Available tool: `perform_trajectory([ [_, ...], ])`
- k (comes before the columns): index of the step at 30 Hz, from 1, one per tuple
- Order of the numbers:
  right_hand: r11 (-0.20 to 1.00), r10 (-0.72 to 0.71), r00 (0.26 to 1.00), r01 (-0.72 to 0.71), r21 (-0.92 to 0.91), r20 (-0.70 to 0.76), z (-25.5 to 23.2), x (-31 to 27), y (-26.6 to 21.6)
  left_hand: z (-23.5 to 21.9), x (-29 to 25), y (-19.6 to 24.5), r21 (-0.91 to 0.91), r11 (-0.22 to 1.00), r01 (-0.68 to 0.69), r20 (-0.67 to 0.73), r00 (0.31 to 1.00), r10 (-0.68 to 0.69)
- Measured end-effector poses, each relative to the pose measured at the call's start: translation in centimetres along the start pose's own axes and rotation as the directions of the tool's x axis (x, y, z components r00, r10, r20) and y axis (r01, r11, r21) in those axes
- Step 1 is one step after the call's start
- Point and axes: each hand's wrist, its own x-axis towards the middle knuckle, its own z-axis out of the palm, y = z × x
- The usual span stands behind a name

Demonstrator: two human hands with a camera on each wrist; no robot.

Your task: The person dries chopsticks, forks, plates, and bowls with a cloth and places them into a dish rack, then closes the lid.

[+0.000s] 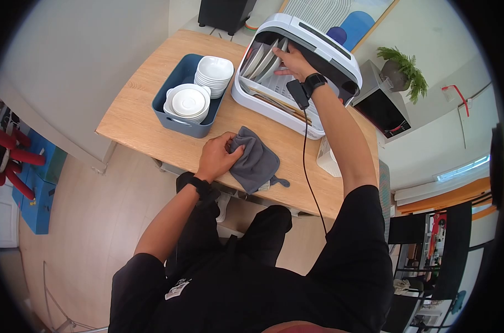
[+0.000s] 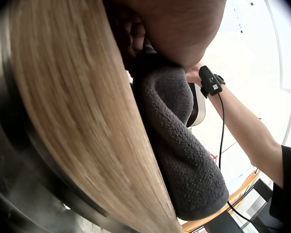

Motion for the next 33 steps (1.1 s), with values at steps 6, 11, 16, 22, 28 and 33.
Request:
perform_trajectory([
  [6, 0.995, 0.013, 0.997, -0.021, 0.102, 0.077, 0.1, 0.1, -0.1, -0.1, 0.1, 0.2, -0.011, 1.000, 0.001, 0.004, 1.000, -0.001],
  [11, 0.993, 0.010, 0.992, -0.025, 0.115, 0.123, 0.6, 0.8, 0.2, -0.1, 0.0, 0.1, 0.007, 1.000, -0.009, 0.006, 1.000, 0.009],
  [16, 0.990, 0.015, 0.995, -0.027, 0.135, 0.095, 0.8, 0.7, 0.8, -0.1, 0.1, 0.0, 0.009, 1.000, -0.023, 0.004, 1.000, 0.023],
  [22, 0.991, 0.099, 0.992, -0.105, 0.078, 0.082, 0.9, 0.3, 2.0, -0.2, 0.0, 0.2, 0.016, 1.000, -0.023, 0.002, 1.000, 0.023],
  [28, 0.994, 0.070, 0.976, -0.050, 0.099, -0.206, 1.1, -2.9, 2.6, 0.0, 0.0, -0.5, 0.009, 0.999, -0.039, -0.016, 0.999, 0.039],
  [33, 0.999, 0.006, 0.988, -0.013, -0.042, -0.153, 0.7, -8.1, 1.7, 0.4, 0.2, -1.6, -0.059, 0.997, -0.054, -0.008, 0.999, 0.054],
])
